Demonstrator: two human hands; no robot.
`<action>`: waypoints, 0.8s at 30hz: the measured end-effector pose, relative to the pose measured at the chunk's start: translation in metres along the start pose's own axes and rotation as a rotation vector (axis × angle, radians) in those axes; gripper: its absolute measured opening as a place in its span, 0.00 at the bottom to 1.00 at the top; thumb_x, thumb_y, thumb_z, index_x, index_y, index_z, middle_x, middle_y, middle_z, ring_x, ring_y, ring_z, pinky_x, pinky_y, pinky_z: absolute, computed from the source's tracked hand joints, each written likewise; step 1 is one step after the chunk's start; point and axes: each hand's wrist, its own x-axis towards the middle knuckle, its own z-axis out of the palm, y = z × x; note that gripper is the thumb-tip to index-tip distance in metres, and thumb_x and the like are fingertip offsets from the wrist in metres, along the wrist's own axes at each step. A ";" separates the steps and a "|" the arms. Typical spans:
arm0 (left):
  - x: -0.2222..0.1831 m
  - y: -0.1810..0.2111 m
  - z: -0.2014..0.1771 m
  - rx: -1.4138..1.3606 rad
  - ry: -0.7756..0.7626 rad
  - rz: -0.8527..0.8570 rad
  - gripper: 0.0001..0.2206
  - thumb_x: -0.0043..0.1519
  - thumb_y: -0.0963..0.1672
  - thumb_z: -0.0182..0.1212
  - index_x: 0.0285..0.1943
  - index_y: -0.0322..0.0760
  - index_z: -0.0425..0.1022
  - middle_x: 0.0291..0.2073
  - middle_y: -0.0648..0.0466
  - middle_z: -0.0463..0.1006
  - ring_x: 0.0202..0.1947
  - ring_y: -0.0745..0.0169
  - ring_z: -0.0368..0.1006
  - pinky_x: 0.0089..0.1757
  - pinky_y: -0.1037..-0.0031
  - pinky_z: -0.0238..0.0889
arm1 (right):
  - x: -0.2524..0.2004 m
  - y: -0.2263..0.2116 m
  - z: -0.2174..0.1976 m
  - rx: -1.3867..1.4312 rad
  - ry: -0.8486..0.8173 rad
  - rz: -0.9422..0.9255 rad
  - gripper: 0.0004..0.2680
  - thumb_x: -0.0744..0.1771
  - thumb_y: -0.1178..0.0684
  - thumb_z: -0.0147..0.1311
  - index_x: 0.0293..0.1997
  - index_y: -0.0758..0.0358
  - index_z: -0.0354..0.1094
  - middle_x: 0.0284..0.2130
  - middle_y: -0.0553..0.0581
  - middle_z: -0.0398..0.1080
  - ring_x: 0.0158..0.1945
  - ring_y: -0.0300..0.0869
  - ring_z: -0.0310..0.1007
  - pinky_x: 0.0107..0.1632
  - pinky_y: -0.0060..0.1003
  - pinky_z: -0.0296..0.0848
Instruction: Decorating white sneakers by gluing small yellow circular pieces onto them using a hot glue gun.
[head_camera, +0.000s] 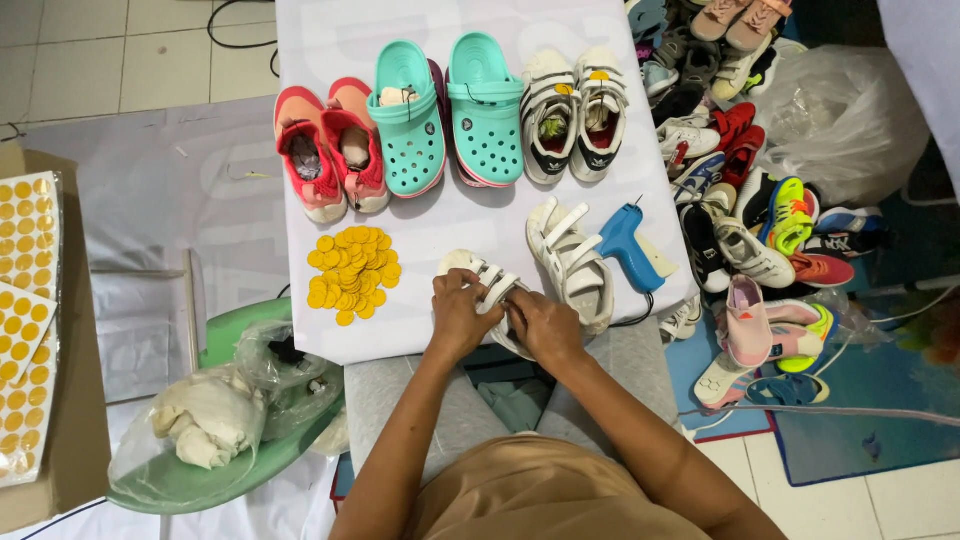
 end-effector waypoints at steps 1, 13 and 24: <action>0.002 -0.005 0.002 -0.007 -0.010 0.007 0.12 0.53 0.49 0.68 0.34 0.36 0.80 0.49 0.51 0.64 0.58 0.45 0.54 0.52 0.56 0.54 | 0.000 0.000 0.000 -0.003 0.004 -0.004 0.06 0.69 0.44 0.48 0.46 0.45 0.70 0.27 0.51 0.73 0.30 0.51 0.79 0.33 0.49 0.81; 0.012 -0.021 -0.029 -0.112 -0.222 0.197 0.08 0.60 0.46 0.57 0.37 0.38 0.77 0.49 0.48 0.64 0.58 0.43 0.58 0.55 0.58 0.58 | -0.001 0.004 0.005 -0.015 0.043 -0.056 0.07 0.70 0.43 0.45 0.44 0.47 0.69 0.23 0.51 0.71 0.23 0.48 0.76 0.26 0.45 0.78; 0.017 -0.008 -0.063 -0.110 -0.461 0.259 0.09 0.61 0.40 0.58 0.47 0.29 0.75 0.55 0.45 0.61 0.61 0.41 0.62 0.60 0.57 0.60 | -0.001 0.005 0.000 0.025 0.048 -0.074 0.07 0.70 0.44 0.46 0.44 0.49 0.69 0.22 0.51 0.70 0.23 0.48 0.76 0.26 0.42 0.78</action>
